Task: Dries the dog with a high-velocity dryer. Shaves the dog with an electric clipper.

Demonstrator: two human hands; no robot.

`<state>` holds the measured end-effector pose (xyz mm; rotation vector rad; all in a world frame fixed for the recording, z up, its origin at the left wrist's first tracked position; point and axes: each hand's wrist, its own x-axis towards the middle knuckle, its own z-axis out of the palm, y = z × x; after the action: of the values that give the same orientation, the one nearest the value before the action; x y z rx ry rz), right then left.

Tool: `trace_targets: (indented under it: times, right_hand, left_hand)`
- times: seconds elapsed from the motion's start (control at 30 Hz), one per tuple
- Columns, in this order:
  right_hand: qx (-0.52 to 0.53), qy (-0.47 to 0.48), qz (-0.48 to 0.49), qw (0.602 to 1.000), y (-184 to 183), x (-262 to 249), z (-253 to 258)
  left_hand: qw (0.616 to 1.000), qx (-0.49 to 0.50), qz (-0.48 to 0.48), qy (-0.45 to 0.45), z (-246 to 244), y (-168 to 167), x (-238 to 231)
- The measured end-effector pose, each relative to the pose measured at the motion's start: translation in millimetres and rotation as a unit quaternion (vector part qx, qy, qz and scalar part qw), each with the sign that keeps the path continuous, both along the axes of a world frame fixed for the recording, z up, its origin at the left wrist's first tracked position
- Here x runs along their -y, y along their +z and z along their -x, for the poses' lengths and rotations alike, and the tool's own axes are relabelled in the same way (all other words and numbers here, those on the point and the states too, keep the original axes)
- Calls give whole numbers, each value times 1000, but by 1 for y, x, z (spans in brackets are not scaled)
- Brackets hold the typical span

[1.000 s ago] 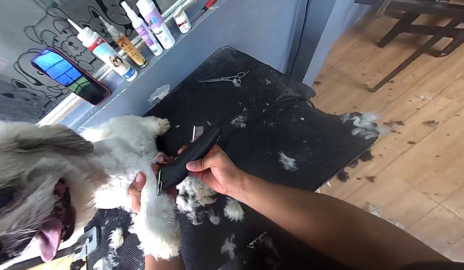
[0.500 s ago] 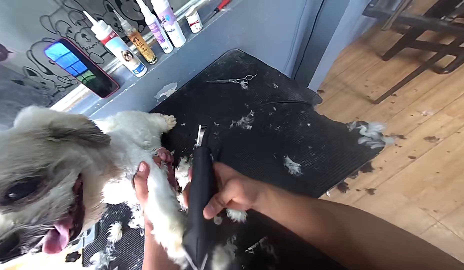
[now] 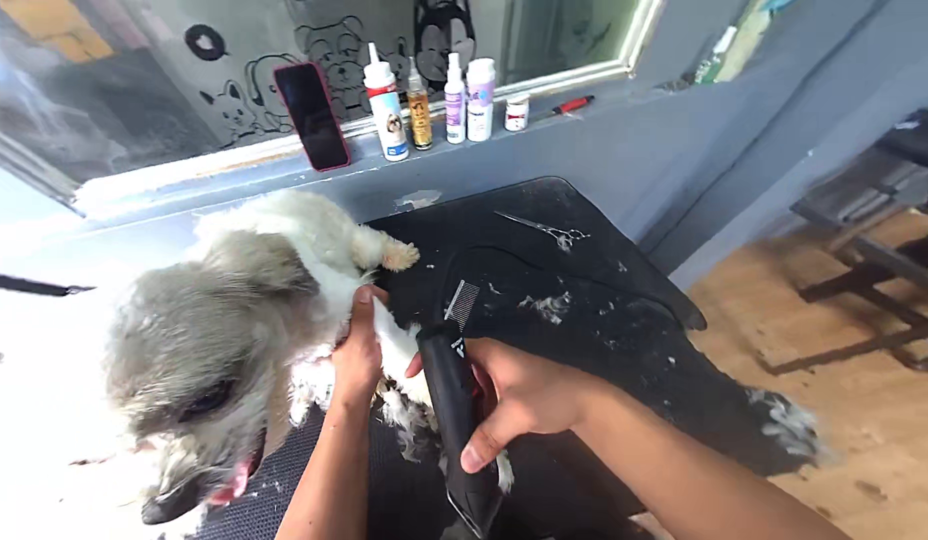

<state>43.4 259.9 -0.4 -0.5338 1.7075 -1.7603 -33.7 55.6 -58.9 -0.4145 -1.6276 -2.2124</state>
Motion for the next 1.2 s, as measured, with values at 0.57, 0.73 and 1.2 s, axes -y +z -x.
trace_targets:
  times: [0.57, 0.73, 1.2]
  right_hand:
    - [-38, 115, -115, 986, 44, -36, 30]
    - [-245, -121, -110, 956, 100, -32, 13]
    - [-500, -163, -172, 833, 86, 66, 11]
  left_hand:
    - [936, 103, -191, -276, -1, -12, 16]
    - [952, 80, -161, -247, 4, -32, 27]
    - [956, 106, -134, -240, 3, -18, 27]
